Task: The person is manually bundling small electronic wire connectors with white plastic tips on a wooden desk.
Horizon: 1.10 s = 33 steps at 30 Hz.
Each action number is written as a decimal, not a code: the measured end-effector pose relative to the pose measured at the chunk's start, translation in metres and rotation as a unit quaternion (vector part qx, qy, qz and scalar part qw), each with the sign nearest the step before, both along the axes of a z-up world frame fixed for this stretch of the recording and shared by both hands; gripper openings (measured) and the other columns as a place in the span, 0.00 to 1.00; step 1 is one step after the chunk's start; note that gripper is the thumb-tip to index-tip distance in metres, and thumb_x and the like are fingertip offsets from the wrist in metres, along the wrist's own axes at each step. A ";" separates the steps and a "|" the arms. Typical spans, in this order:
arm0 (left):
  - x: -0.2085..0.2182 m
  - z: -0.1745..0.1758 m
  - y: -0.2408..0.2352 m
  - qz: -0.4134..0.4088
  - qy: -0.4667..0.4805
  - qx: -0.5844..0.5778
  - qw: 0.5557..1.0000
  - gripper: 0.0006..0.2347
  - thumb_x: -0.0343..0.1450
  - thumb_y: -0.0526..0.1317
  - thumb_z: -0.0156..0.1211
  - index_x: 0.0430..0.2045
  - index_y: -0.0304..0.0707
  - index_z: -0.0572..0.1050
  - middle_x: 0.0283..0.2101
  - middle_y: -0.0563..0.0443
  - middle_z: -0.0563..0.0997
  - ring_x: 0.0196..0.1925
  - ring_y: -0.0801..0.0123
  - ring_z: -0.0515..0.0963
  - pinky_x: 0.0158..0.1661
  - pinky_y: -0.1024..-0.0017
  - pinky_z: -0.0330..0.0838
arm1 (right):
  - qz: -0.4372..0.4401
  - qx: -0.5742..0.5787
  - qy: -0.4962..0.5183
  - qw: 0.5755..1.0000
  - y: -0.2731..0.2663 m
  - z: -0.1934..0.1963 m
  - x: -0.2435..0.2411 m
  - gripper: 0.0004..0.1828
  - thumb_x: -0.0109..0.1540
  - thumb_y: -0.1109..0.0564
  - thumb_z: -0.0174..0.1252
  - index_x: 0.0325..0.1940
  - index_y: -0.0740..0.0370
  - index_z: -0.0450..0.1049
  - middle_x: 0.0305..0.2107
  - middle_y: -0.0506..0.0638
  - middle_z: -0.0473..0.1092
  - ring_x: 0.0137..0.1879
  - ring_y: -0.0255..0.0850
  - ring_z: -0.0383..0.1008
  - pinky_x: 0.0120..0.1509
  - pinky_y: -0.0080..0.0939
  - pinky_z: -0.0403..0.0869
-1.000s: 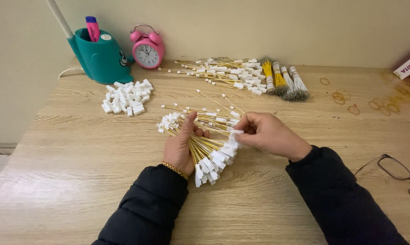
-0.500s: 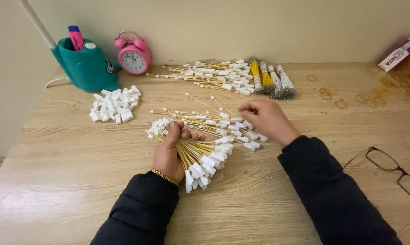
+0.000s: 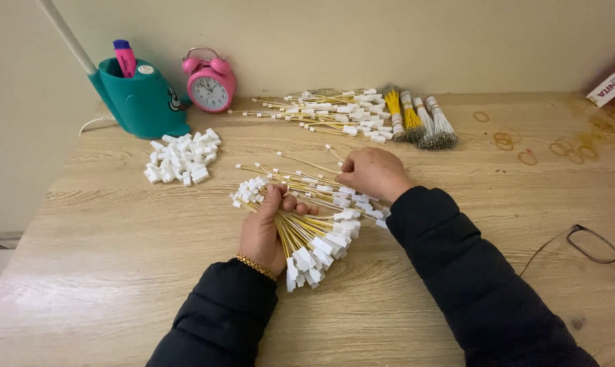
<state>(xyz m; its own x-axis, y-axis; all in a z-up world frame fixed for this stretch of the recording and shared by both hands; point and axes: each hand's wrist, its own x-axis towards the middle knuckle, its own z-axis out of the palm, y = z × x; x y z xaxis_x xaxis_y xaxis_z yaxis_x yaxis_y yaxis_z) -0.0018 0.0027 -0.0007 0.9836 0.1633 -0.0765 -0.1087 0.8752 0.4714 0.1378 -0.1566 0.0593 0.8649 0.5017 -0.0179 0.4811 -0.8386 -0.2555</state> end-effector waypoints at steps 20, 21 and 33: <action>-0.001 0.002 -0.001 0.013 0.011 0.011 1.000 0.10 0.74 0.49 0.49 0.36 0.44 0.70 0.23 0.57 0.66 0.33 0.67 0.78 0.49 0.52 0.78 | -0.065 0.005 0.016 0.998 -0.059 0.007 -0.018 0.16 0.54 0.45 0.59 0.37 0.56 0.80 0.32 0.53 0.78 0.47 0.54 0.77 0.51 0.50 0.74; -0.002 0.002 -0.002 0.014 0.012 0.010 1.000 0.10 0.74 0.49 0.50 0.36 0.44 0.70 0.23 0.57 0.66 0.33 0.67 0.78 0.49 0.52 0.78 | -0.058 -0.001 0.019 0.998 -0.058 0.006 -0.019 0.17 0.55 0.45 0.59 0.39 0.58 0.80 0.32 0.54 0.78 0.47 0.54 0.77 0.52 0.49 0.73; -0.007 0.010 -0.011 0.036 0.025 0.029 0.999 0.17 0.69 0.42 0.61 0.50 0.36 0.69 0.24 0.55 0.70 0.32 0.69 0.80 0.47 0.56 0.79 | -0.022 0.112 0.093 0.989 -0.032 0.068 -0.073 0.14 0.56 0.52 0.60 0.40 0.62 0.80 0.31 0.59 0.78 0.43 0.51 0.78 0.48 0.50 0.73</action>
